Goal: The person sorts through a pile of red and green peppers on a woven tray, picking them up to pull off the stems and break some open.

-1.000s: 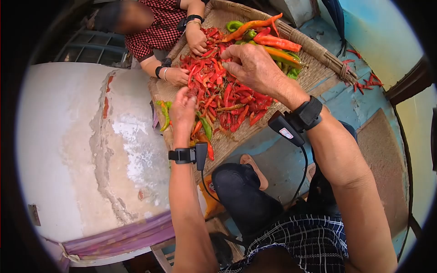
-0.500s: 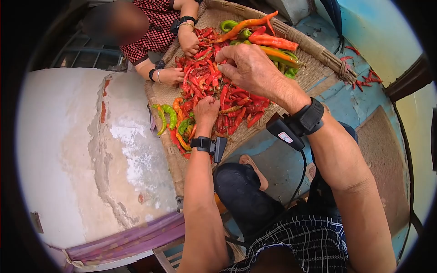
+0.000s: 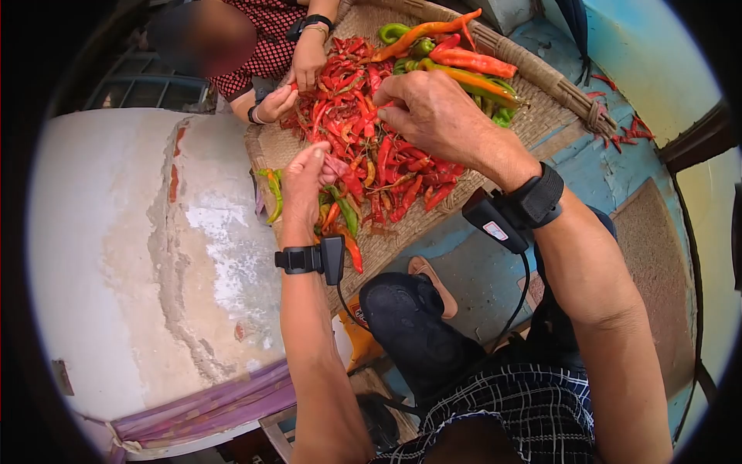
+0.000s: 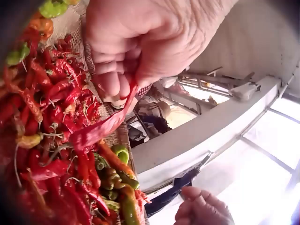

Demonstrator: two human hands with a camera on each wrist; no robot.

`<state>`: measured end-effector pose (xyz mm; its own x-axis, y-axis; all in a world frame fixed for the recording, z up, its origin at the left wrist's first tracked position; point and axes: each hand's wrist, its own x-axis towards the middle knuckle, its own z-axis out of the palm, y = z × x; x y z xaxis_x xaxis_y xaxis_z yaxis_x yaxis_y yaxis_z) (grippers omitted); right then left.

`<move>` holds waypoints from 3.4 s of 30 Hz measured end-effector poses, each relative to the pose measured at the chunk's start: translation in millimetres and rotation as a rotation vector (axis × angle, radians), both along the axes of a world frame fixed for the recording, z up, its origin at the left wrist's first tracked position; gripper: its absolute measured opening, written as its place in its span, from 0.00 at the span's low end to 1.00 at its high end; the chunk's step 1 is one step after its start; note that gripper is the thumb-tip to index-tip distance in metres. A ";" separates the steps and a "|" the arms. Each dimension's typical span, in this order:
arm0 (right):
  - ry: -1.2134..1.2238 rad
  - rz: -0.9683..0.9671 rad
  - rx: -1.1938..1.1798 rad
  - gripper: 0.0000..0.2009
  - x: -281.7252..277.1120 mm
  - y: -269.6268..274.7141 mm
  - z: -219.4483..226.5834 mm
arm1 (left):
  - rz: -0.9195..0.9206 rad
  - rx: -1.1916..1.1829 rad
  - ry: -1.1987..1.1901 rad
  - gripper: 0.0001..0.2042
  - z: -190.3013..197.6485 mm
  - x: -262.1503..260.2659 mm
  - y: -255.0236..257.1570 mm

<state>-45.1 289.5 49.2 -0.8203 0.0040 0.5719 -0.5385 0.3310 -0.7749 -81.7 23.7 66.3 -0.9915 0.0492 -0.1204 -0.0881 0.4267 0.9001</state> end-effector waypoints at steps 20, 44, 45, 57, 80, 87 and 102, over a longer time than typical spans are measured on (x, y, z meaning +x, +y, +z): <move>-0.107 0.060 0.203 0.06 2.2 -9.6 0.6 | -0.171 -0.666 0.335 0.12 -58.3 18.1 24.7; -0.088 0.125 0.354 0.06 3.8 -6.7 -9.3 | 0.109 -0.544 0.640 0.08 25.2 46.2 15.5; -0.086 0.130 0.358 0.06 3.3 -6.3 -9.3 | 0.129 -0.456 0.685 0.07 26.3 44.4 13.8; -0.110 0.127 0.430 0.06 0.1 -8.8 -11.1 | 0.261 -0.217 0.562 0.12 1.9 -23.7 2.4; -0.035 0.079 0.459 0.05 -0.5 -9.3 -14.1 | 0.143 -0.275 -0.023 0.16 -41.0 -36.5 2.1; -0.021 0.060 0.503 0.05 1.8 -8.8 -14.1 | 0.007 -0.514 -0.007 0.12 -31.8 -25.4 10.5; -0.162 0.123 0.652 0.06 6.0 -6.9 -4.1 | 0.109 -0.789 0.038 0.20 -55.2 -30.0 -31.7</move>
<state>-39.1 282.6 45.1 -0.8682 -0.3984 0.2957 -0.4961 0.7015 -0.5116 -111.7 -8.0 11.1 -0.9900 -0.1336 -0.0455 -0.1411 0.9301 0.3392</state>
